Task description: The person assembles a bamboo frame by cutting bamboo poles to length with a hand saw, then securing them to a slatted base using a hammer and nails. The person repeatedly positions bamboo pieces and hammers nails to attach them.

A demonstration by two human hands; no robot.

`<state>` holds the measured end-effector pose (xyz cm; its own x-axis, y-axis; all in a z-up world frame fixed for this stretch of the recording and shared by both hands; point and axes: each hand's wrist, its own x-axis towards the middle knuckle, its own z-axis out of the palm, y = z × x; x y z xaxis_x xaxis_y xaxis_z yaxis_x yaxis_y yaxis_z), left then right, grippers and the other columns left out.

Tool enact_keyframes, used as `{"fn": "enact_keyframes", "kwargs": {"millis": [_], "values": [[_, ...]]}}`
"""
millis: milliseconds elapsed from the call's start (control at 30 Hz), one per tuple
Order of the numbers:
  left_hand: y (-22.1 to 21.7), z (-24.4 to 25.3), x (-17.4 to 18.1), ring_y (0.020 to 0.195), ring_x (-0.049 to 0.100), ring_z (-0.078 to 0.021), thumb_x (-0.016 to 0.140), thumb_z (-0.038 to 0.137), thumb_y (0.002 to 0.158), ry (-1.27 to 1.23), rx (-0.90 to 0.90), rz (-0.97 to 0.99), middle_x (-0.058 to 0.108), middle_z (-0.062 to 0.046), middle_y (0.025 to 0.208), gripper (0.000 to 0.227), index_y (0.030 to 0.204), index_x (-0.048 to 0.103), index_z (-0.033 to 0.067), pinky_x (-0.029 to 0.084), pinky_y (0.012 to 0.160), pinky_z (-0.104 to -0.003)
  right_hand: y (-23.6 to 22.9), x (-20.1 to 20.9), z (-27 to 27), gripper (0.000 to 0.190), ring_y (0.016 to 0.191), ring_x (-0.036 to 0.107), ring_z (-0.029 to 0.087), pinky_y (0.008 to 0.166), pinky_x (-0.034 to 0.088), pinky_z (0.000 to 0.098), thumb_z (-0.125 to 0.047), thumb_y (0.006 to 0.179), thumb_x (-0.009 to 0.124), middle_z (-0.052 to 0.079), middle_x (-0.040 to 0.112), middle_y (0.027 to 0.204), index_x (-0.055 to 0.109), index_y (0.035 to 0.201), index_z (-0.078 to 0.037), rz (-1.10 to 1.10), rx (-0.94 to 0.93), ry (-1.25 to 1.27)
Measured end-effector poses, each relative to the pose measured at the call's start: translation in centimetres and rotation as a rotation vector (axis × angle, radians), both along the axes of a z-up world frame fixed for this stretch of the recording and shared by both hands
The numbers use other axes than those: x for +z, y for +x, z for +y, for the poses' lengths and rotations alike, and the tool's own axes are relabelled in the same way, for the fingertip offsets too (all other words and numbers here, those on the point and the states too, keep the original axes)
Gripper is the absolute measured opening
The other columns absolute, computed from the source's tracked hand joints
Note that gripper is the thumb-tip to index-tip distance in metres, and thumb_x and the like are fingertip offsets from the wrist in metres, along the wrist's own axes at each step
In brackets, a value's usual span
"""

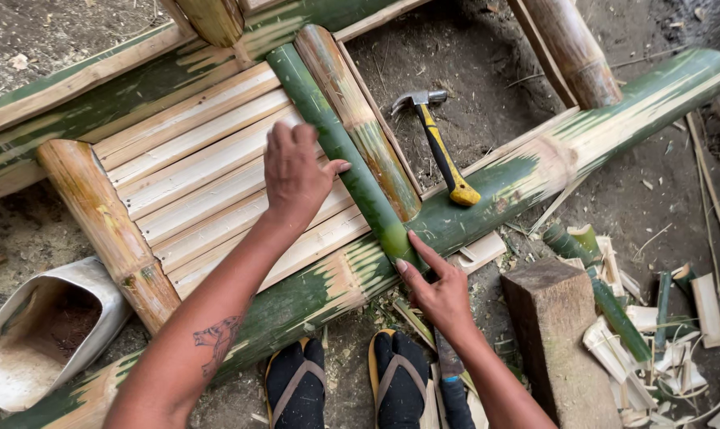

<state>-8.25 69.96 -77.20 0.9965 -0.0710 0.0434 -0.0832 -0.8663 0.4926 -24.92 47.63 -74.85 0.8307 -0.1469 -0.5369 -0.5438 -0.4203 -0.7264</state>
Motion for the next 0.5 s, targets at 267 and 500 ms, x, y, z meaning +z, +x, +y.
{"fn": "enact_keyframes", "kwargs": {"millis": [267, 500], "values": [[0.1, -0.6, -3.7, 0.145, 0.045, -0.0251, 0.072, 0.045, 0.088, 0.020, -0.988, -0.256, 0.061, -0.006, 0.144, 0.053, 0.132, 0.067, 0.0160, 0.013, 0.126, -0.060, -0.1, -2.0, 0.4, 0.056, 0.058, 0.070, 0.013, 0.052, 0.060, 0.0288, -0.015, 0.090, 0.073, 0.011, 0.075, 0.091, 0.060, 0.145, -0.011, -0.047, -0.227, 0.359], [0.7, 0.8, -4.9, 0.149, 0.039, -0.0271, 0.069, 0.056, 0.090, -0.033, -1.085, -0.243, 0.056, -0.008, 0.151, 0.070, 0.145, 0.058, 0.0142, 0.007, 0.127, -0.059, 0.0, -2.7, 0.1, 0.056, 0.063, 0.071, 0.014, 0.056, 0.061, 0.0285, -0.008, 0.090, 0.070, 0.011, 0.075, 0.106, 0.058, 0.145, -0.007, -0.036, -0.253, 0.438]]}}
